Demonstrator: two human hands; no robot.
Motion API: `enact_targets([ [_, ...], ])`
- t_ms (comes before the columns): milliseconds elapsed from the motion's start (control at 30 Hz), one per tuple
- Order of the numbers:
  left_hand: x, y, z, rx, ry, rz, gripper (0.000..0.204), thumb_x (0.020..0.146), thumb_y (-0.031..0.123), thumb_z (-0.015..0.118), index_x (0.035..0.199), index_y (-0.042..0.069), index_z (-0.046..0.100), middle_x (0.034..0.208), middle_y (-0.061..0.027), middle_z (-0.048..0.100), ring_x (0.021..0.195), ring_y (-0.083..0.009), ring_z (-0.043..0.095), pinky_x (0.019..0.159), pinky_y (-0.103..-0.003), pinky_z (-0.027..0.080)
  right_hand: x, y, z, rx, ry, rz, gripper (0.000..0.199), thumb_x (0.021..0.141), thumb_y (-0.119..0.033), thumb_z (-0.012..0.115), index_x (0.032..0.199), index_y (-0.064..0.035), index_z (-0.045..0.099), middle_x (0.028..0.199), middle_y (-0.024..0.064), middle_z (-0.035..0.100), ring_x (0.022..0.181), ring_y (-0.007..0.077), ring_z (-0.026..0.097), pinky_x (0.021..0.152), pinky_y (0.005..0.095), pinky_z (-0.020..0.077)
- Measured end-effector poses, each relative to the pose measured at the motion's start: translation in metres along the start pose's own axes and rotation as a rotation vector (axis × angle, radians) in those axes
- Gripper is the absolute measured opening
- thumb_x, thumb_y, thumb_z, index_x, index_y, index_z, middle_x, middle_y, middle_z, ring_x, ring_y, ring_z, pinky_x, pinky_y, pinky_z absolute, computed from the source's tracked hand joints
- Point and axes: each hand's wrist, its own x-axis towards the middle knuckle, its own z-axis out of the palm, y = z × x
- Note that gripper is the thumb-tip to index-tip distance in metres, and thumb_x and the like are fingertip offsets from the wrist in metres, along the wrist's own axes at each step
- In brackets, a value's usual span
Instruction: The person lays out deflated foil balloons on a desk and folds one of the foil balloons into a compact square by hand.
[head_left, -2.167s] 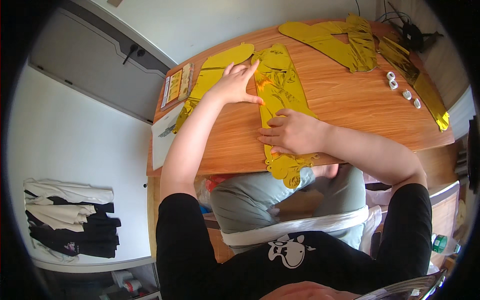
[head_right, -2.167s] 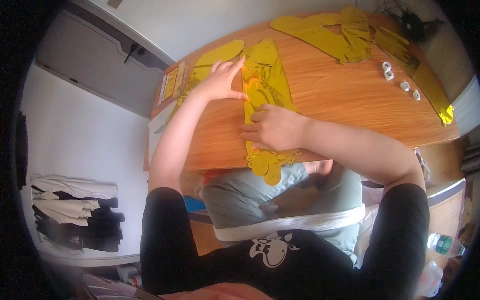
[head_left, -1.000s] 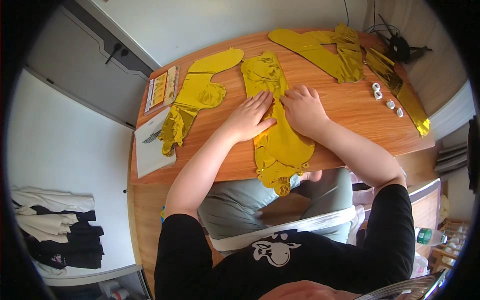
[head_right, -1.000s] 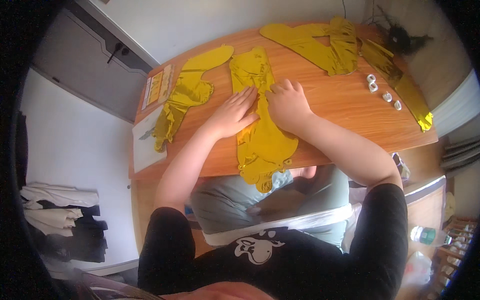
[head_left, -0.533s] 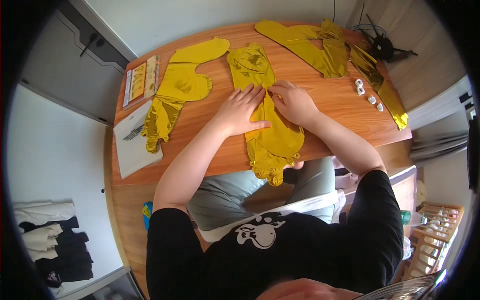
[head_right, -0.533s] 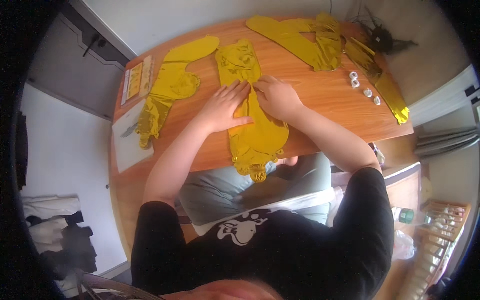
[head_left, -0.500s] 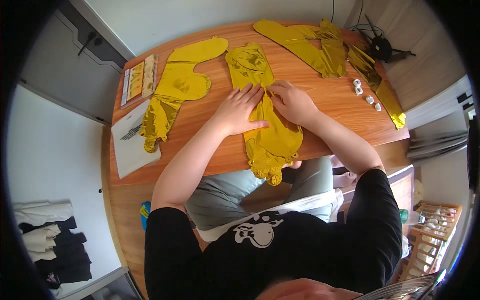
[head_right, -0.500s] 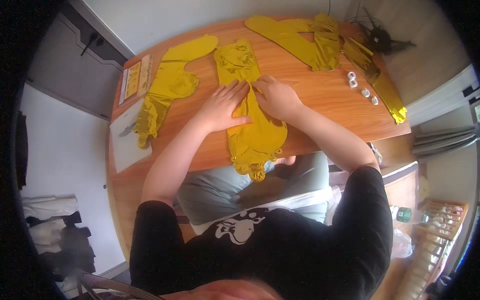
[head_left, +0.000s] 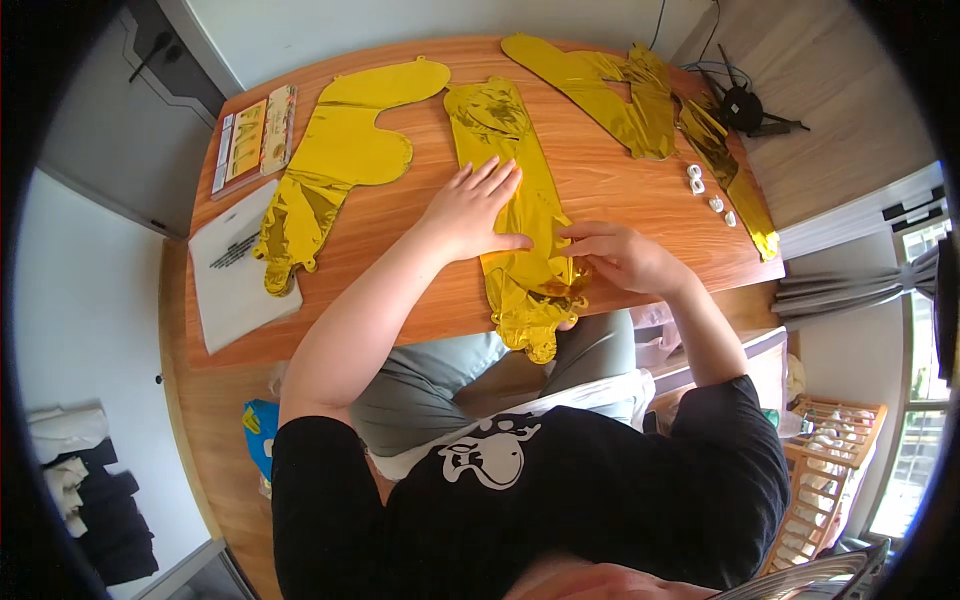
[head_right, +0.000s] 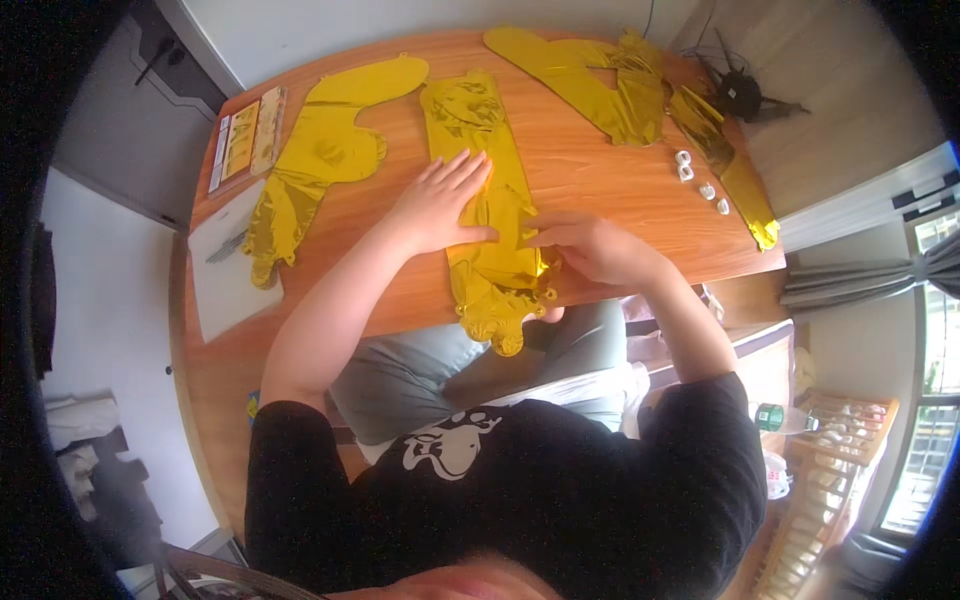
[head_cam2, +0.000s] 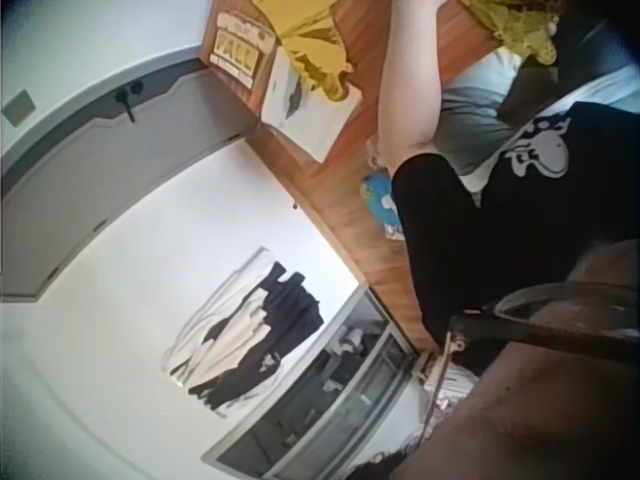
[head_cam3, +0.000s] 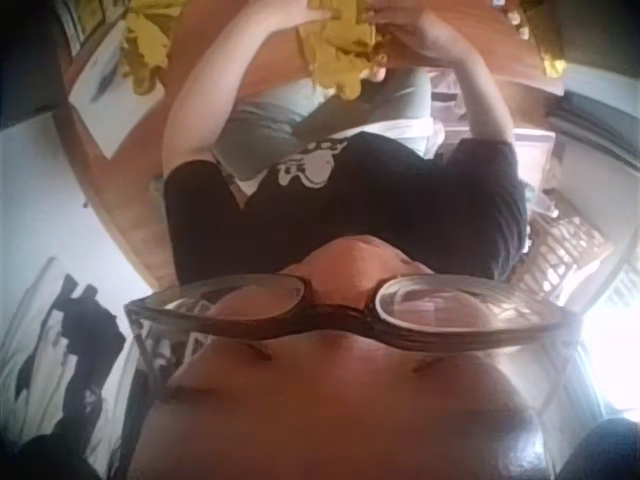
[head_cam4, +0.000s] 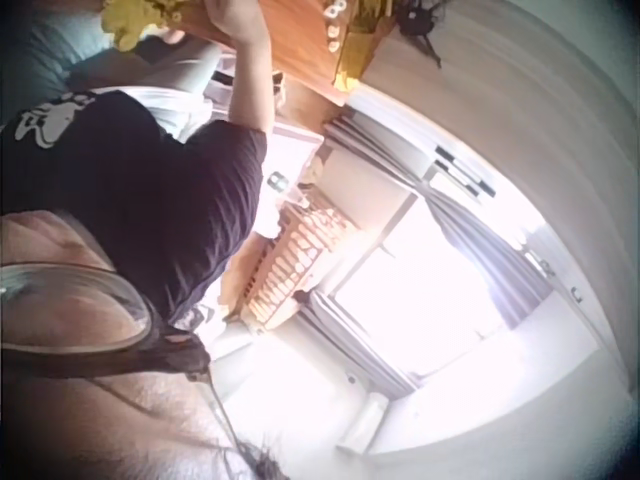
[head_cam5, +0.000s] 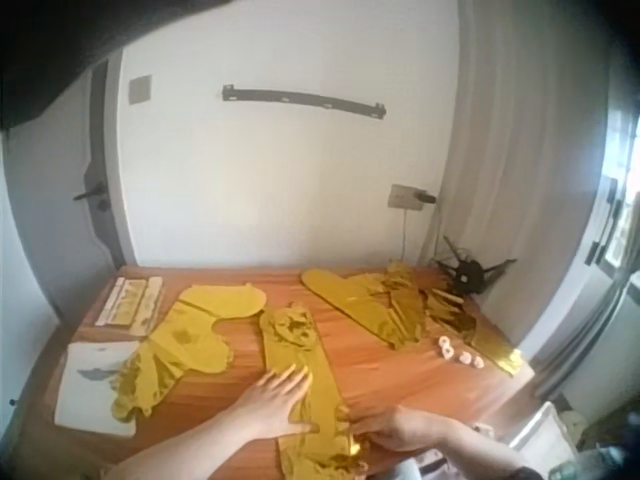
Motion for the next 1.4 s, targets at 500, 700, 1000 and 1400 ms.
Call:
enact_targets([
  [500,-0.002,0.000,0.001,-0.022,0.016,-0.013,0.112,0.087,0.083,0.052,0.162,0.004,0.025,0.169,-0.0138,0.027,0.157,-0.0300,0.022,0.128,-0.049,0.020,0.020,-0.035,0.008,-0.299,0.131,-0.088,0.030,0.080,0.001,0.067,0.106,-0.0107,0.075,0.137,0.0124,0.063,0.121,0.0350,0.061,0.102,0.0446,0.0491],
  [700,-0.001,-0.006,0.011,0.011,0.054,0.017,0.102,0.092,0.073,0.054,0.162,0.005,0.025,0.169,-0.0132,0.027,0.158,-0.0295,0.022,0.128,-0.048,0.021,0.037,-0.047,0.039,-0.372,0.230,-0.112,0.038,0.083,-0.002,0.071,0.120,-0.0124,0.071,0.149,0.0150,0.053,0.123,0.0371,0.060,0.103,0.0462,0.0488],
  [1000,-0.004,0.002,-0.004,0.014,0.000,-0.007,0.084,0.100,0.048,0.057,0.164,0.007,0.022,0.170,-0.0131,0.027,0.158,-0.0291,0.022,0.128,-0.048,0.021,0.023,-0.039,0.068,-0.245,0.363,-0.089,0.031,0.089,0.000,0.068,0.120,-0.0047,0.068,0.126,0.0127,0.067,0.113,0.0364,0.065,0.097,0.0429,0.0523],
  [1400,-0.003,-0.001,0.001,0.008,0.021,-0.003,0.087,0.103,0.065,0.041,0.163,0.005,0.024,0.169,-0.0144,0.027,0.157,-0.0307,0.022,0.128,-0.048,0.020,0.016,-0.042,0.072,-0.434,0.308,-0.037,0.028,0.091,-0.010,0.068,0.119,-0.0126,0.072,0.129,0.0072,0.069,0.127,0.0280,0.061,0.111,0.0498,0.0420],
])
